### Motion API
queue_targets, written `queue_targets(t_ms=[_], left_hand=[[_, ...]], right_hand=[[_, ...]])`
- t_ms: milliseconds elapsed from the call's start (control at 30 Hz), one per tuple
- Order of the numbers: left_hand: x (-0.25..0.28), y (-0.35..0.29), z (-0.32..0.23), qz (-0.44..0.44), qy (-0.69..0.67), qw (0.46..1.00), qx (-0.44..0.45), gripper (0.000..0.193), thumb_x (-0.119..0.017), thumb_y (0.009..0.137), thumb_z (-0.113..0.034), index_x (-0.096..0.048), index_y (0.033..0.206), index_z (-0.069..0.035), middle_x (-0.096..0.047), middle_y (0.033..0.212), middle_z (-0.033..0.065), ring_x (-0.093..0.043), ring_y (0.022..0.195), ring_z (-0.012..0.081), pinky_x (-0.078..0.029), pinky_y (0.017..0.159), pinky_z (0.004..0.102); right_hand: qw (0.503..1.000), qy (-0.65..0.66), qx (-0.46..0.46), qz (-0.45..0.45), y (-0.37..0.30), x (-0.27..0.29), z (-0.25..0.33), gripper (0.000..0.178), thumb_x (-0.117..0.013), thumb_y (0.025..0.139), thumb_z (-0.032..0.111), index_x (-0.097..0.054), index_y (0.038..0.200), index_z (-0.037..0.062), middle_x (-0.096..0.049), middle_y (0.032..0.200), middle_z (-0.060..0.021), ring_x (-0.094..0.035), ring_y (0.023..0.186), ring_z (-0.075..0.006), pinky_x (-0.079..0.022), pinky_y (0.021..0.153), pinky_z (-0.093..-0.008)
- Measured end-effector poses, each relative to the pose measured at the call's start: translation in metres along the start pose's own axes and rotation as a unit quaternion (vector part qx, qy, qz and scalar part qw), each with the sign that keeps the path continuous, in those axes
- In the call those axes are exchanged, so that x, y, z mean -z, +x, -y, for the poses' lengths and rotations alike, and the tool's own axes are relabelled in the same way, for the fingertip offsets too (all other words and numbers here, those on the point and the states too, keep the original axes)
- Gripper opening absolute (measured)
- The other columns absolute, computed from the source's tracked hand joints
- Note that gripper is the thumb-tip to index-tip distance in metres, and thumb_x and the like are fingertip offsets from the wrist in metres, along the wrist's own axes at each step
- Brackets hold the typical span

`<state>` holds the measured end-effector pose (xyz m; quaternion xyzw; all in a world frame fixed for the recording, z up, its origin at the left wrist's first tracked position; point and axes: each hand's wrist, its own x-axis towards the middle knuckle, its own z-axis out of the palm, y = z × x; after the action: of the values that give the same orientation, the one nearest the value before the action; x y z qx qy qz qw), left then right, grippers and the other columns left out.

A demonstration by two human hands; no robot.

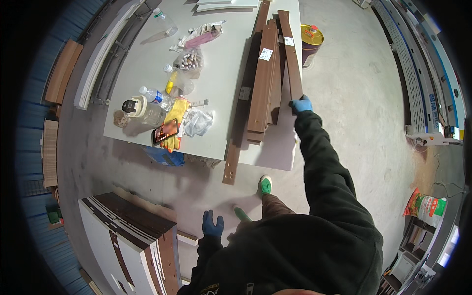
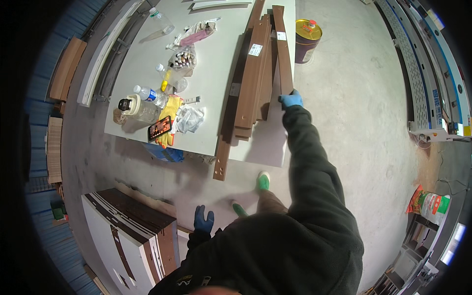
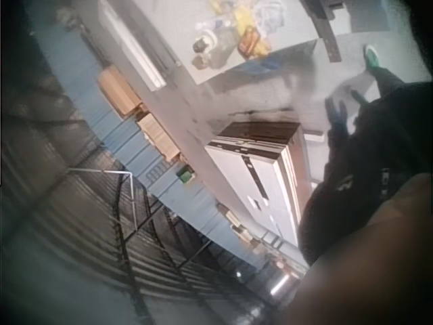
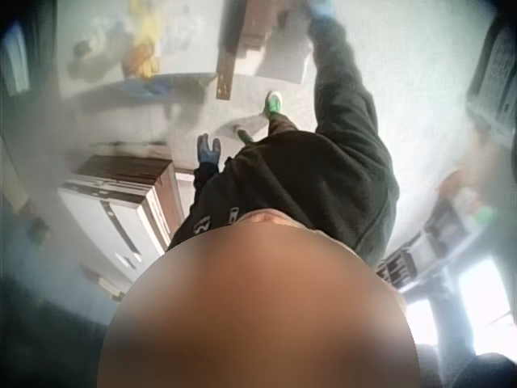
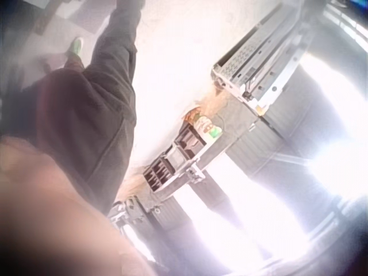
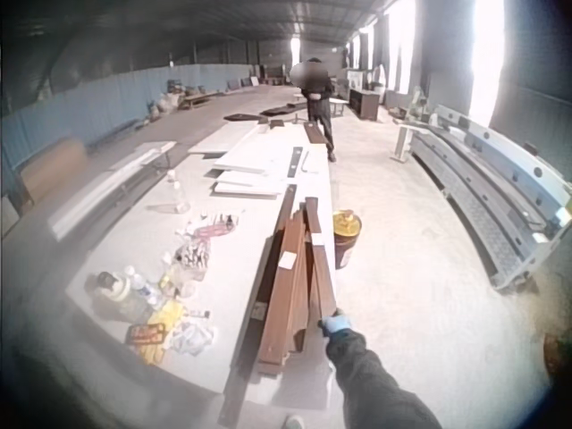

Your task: The person assembles flat-pack furniture by picking up white and brown panels, wiping a brown panel with a cloth, and placing it on a white panel. They then pick up a long white strip and align it with the brown panel on the white panel, adjusting the position of the pieces.

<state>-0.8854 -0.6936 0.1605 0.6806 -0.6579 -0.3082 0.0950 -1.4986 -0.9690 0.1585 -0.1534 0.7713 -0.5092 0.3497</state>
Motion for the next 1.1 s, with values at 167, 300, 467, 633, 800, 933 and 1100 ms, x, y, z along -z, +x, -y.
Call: queue_targets(t_ms=[167, 300, 467, 633, 800, 933, 1100], left_hand=[[0.019, 0.051, -0.065, -0.042, -0.009, 0.995, -0.089, 0.052, -0.072, 0.093, -0.022, -0.062, 0.135, 0.007, -0.057, 0.145, 0.031, -0.053, 0.138, 0.044, -0.043, 0.117, 0.0486], [0.051, 0.1, -0.168, -0.047, -0.111, 0.981, -0.153, 0.05, -0.068, 0.095, -0.013, -0.057, 0.139, 0.009, -0.055, 0.148, 0.0282, -0.053, 0.139, 0.0416, -0.041, 0.118, 0.0455], [0.073, 0.148, -0.316, 0.084, -0.404, 0.893, -0.179, 0.054, -0.065, 0.101, -0.011, -0.048, 0.149, 0.008, -0.054, 0.151, 0.0218, -0.05, 0.142, 0.0311, -0.037, 0.121, 0.0404], [0.085, 0.155, -0.398, 0.245, -0.535, 0.798, -0.126, 0.057, -0.063, 0.102, -0.01, -0.042, 0.153, 0.004, -0.064, 0.134, 0.0202, -0.069, 0.115, 0.0285, -0.055, 0.102, 0.0396], [0.127, 0.129, -0.348, 0.272, -0.536, 0.795, -0.085, 0.052, -0.059, 0.098, -0.005, -0.047, 0.148, 0.003, -0.069, 0.12, 0.0198, -0.072, 0.097, 0.0265, -0.06, 0.088, 0.0401], [0.139, 0.102, -0.294, 0.341, -0.493, 0.795, -0.087, 0.049, -0.064, 0.1, -0.011, -0.051, 0.144, 0.004, -0.071, 0.114, 0.0184, -0.072, 0.09, 0.0264, -0.06, 0.082, 0.039], [0.154, 0.048, -0.208, 0.434, -0.501, 0.749, -0.02, 0.058, -0.073, 0.098, -0.019, -0.052, 0.146, 0.005, -0.072, 0.117, 0.0182, -0.073, 0.096, 0.0249, -0.059, 0.088, 0.0397]], right_hand=[[0.954, 0.25, -0.03, 0.162, -0.023, 0.068, 0.028, 0.016, -0.065, 0.089, 0.012, -0.064, 0.1, 0.0013, -0.05, 0.064, -0.0001, -0.044, 0.047, -0.013, -0.033, 0.042, -0.0292], [0.905, 0.363, 0.043, 0.22, -0.104, 0.09, 0.046, 0.025, -0.066, 0.085, 0.018, -0.06, 0.103, 0.001, -0.048, 0.064, 0.0005, -0.045, 0.05, -0.012, -0.038, 0.05, -0.0278], [0.931, 0.238, 0.055, 0.27, -0.251, 0.063, 0.033, 0.035, -0.066, 0.083, -0.002, -0.061, 0.118, 0.0021, -0.065, 0.095, -0.0078, -0.066, 0.08, -0.0187, -0.057, 0.067, -0.0316], [0.87, 0.214, -0.007, 0.443, -0.359, 0.017, 0.018, 0.071, -0.077, 0.085, -0.001, -0.044, 0.148, 0.0044, -0.059, 0.127, -0.011, -0.061, 0.113, -0.0232, -0.054, 0.095, -0.0387], [0.812, 0.312, 0.056, 0.49, -0.303, 0.005, 0.035, 0.092, -0.071, 0.096, 0.046, -0.026, 0.164, 0.0033, -0.044, 0.159, -0.0176, -0.042, 0.148, -0.0303, -0.032, 0.125, -0.0486], [0.713, 0.337, 0.071, 0.611, -0.283, -0.031, 0.096, 0.099, -0.064, 0.094, 0.068, -0.03, 0.163, 0.0052, -0.04, 0.163, -0.0216, -0.045, 0.148, -0.0363, -0.033, 0.124, -0.0515], [0.721, 0.42, 0.003, 0.551, -0.343, -0.063, 0.163, 0.085, -0.068, 0.095, 0.056, -0.042, 0.153, -0.0008, -0.048, 0.157, -0.0232, -0.049, 0.144, -0.0391, -0.035, 0.125, -0.0534]])
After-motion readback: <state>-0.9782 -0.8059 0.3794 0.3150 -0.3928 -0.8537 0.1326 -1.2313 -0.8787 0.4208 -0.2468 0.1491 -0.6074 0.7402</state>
